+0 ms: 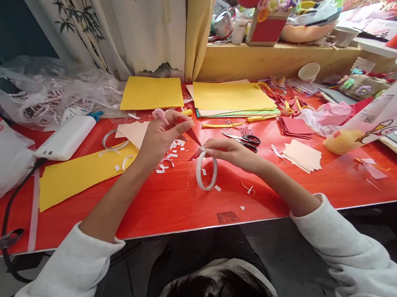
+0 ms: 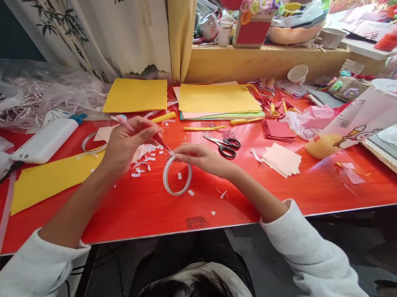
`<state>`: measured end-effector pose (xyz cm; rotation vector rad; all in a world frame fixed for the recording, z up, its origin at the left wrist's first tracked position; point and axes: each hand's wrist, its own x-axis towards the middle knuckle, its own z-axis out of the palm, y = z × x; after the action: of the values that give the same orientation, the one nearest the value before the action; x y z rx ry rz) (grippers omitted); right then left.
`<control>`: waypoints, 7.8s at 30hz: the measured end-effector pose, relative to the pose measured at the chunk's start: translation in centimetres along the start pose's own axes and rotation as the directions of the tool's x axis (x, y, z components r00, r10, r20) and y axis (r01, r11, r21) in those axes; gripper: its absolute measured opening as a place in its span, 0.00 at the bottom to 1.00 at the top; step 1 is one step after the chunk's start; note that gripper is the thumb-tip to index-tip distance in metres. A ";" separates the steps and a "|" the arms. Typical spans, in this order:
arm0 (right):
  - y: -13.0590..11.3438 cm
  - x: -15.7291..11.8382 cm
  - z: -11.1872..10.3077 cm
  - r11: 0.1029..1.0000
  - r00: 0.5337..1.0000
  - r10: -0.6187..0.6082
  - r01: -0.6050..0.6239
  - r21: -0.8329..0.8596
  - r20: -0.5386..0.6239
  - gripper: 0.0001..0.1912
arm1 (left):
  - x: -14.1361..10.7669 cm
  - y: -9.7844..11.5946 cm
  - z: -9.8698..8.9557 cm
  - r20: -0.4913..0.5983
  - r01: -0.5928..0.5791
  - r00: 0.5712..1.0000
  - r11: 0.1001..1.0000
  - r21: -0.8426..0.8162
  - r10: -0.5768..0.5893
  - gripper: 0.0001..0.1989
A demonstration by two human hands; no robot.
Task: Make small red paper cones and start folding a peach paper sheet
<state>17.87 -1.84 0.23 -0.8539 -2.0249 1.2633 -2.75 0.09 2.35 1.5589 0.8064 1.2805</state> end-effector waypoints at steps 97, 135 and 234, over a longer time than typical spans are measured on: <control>-5.7 -0.5 -5.5 0.858 0.899 0.292 -0.096 -0.504 0.326 0.17 | -1.6 1.4 0.4 0.492 0.128 0.862 0.992 0.016 -0.119 0.23; -6.1 -0.3 -5.1 0.776 0.908 0.306 -0.064 -0.628 0.286 0.24 | -1.5 1.6 0.4 0.547 0.111 0.824 0.988 0.103 -0.150 0.28; 1.1 -0.9 -6.3 0.222 0.806 -0.426 -0.346 -0.912 -0.410 0.34 | -1.5 1.1 0.9 0.527 -0.101 0.798 0.798 0.594 -0.291 0.16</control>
<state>23.45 1.25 1.43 -1.4681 -2.0544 -0.6537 -2.29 -1.90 2.85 2.2294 0.8944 0.3644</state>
